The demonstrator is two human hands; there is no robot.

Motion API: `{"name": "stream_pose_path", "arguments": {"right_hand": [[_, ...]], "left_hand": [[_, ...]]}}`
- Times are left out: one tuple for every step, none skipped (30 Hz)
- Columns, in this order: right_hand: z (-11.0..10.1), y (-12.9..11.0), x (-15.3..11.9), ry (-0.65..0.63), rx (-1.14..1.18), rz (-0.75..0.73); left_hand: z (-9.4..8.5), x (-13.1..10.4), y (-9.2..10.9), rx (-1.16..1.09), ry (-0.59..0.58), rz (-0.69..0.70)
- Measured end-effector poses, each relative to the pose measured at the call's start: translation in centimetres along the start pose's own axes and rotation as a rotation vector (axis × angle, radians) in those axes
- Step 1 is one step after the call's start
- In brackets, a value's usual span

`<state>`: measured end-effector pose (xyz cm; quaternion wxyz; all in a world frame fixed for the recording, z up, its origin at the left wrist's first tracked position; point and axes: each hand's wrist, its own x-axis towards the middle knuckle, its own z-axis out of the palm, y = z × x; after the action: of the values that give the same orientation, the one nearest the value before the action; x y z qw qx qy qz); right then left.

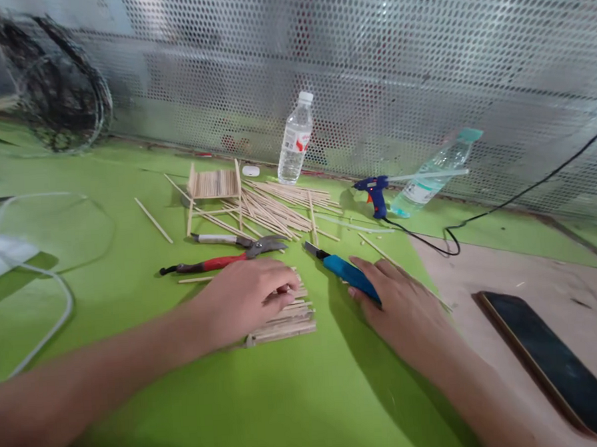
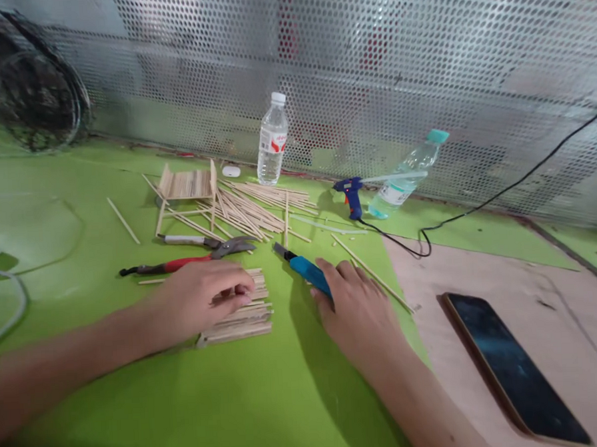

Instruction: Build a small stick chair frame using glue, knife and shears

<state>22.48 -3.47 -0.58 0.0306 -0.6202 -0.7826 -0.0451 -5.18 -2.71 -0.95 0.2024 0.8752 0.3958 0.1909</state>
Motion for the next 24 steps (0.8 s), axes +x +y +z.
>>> {"name": "stream_pose_path", "arguments": {"right_hand": [[0.0,0.1,-0.1,0.025,-0.006,-0.015],[0.1,0.1,-0.2,0.058,-0.008,-0.034],[0.1,0.0,-0.3,0.099,-0.005,-0.055],[0.1,-0.1,-0.5,0.14,0.007,-0.081],[0.1,-0.3,-0.6,0.177,0.029,-0.114],[0.1,-0.6,-0.7,0.212,0.058,-0.153],[0.0,-0.9,-0.8,0.235,0.09,-0.194],[0.0,-1.3,-0.8,0.243,0.122,-0.236],[0.0,-1.8,-0.7,0.236,0.152,-0.279],[0.0,-2.3,-0.6,0.222,0.175,-0.322],[0.0,-2.7,-0.4,0.207,0.191,-0.362],[0.1,-3.2,-0.3,0.191,0.204,-0.402],[0.1,-3.6,-0.1,0.182,0.221,-0.439],[0.2,-3.9,0.1,0.184,0.245,-0.47],[0.4,-4.2,0.2,0.19,0.28,-0.489],[0.5,-4.4,0.3,0.191,0.323,-0.502],[0.7,-4.4,0.2,0.184,0.369,-0.511],[0.8,-4.4,0.2,0.172,0.41,-0.515],[0.9,-4.3,0.0,0.16,0.44,-0.516],[1.0,-4.2,-0.2,0.148,0.461,-0.514],[1.0,-4.0,-0.4,0.138,0.474,-0.507],[0.9,-3.9,-0.6,0.131,0.486,-0.498],[0.7,-3.8,-0.8,0.125,0.5,-0.491],[0.6,-3.7,-1.0,0.118,0.516,-0.488]], "left_hand": [[-0.1,0.0,0.0,-0.001,0.0,0.007],[-0.2,0.0,-0.1,0.0,0.005,0.008],[-0.6,0.0,-0.2,0.004,0.014,0.001],[-1.1,-0.1,-0.4,0.005,0.023,-0.014],[-1.7,-0.2,-0.6,0.013,0.035,-0.045],[-2.5,-0.4,-0.9,0.027,0.031,-0.089],[-3.3,-0.6,-1.3,0.042,0.013,-0.125],[-4.1,-0.8,-1.6,0.067,-0.015,-0.155],[-4.8,-1.1,-2.0,0.091,-0.054,-0.167],[-5.4,-1.4,-2.2,0.107,-0.101,-0.16],[-5.9,-1.7,-2.4,0.111,-0.153,-0.147],[-6.1,-1.9,-2.6,0.109,-0.196,-0.133],[-6.3,-2.1,-2.6,0.101,-0.226,-0.125],[-6.3,-2.2,-2.6,0.088,-0.241,-0.12],[-6.2,-2.3,-2.6,0.075,-0.243,-0.12],[-6.1,-2.4,-2.6,0.062,-0.237,-0.129],[-6.0,-2.4,-2.6,0.051,-0.232,-0.135],[-5.8,-2.3,-2.7,0.041,-0.232,-0.133],[-5.7,-2.3,-2.7,0.034,-0.235,-0.123],[-5.5,-2.3,-2.8,0.028,-0.239,-0.106],[-5.4,-2.2,-2.9,0.024,-0.243,-0.093],[-5.2,-2.2,-3.0,0.021,-0.247,-0.084],[-5.1,-2.2,-3.0,0.019,-0.249,-0.084],[-5.0,-2.1,-3.0,0.019,-0.25,-0.099]]}}
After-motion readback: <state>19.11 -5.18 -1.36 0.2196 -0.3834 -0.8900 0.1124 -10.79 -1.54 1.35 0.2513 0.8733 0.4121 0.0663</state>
